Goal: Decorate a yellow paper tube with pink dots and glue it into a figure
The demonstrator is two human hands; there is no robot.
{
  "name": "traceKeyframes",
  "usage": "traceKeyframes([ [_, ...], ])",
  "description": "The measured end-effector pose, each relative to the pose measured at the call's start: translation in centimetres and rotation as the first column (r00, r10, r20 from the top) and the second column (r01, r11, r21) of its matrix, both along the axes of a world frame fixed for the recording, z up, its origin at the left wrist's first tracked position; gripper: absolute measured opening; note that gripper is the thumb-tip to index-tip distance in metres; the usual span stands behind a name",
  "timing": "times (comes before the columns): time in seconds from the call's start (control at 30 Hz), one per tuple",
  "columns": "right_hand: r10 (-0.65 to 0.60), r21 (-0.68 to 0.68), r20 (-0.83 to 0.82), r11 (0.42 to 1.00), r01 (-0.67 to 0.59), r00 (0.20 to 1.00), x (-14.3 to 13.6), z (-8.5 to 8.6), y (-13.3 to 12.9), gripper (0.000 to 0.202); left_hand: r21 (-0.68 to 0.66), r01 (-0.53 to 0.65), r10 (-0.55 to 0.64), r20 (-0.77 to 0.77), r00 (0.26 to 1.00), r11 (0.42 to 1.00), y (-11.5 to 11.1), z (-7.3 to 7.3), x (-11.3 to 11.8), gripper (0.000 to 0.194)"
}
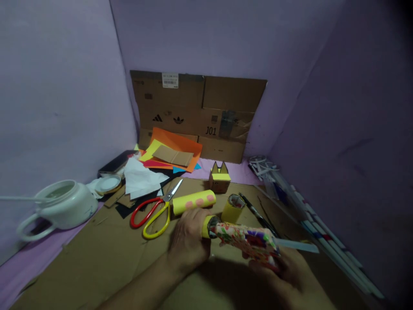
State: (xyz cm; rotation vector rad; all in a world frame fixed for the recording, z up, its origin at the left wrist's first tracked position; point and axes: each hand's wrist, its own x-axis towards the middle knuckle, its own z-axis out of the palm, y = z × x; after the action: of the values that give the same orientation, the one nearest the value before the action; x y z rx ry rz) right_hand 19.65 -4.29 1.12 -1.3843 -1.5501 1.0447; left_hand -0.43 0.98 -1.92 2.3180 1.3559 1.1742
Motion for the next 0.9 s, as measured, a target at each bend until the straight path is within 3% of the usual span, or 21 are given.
traceKeyframes([
  [0.17, -0.049, 0.027, -0.027, 0.998, 0.05, 0.998, -0.01, -0.16, -0.14, 0.022, 0.012, -0.001, 0.001, -0.007, 1.0, 1.0, -0.12, 0.29, 0.05, 0.011],
  [0.3, 0.029, 0.078, 0.047, 0.996, -0.032, 0.998, 0.23, -0.26, 0.04, 0.022, -0.017, -0.019, 0.019, -0.007, 1.0, 1.0, -0.06, 0.55, 0.08, 0.01],
  [0.43, 0.006, 0.137, 0.057, 0.991, -0.014, 0.998, 0.66, -0.29, 0.34, 0.028, -0.03, -0.031, 0.031, 0.001, 1.0, 0.999, -0.08, 0.57, 0.05, 0.012],
  [0.63, 0.113, 0.082, 0.036, 0.99, -0.115, 0.993, 0.85, -0.43, 0.48, 0.028, -0.034, -0.007, 0.007, -0.002, 1.0, 0.999, -0.13, 0.17, 0.08, 0.014],
  [0.9, 0.026, 0.138, -0.008, 0.99, -0.025, 1.0, 0.32, -0.67, 0.21, 0.024, -0.026, 0.016, -0.016, -0.007, 1.0, 1.0, -0.15, 0.4, 0.08, 0.019],
])
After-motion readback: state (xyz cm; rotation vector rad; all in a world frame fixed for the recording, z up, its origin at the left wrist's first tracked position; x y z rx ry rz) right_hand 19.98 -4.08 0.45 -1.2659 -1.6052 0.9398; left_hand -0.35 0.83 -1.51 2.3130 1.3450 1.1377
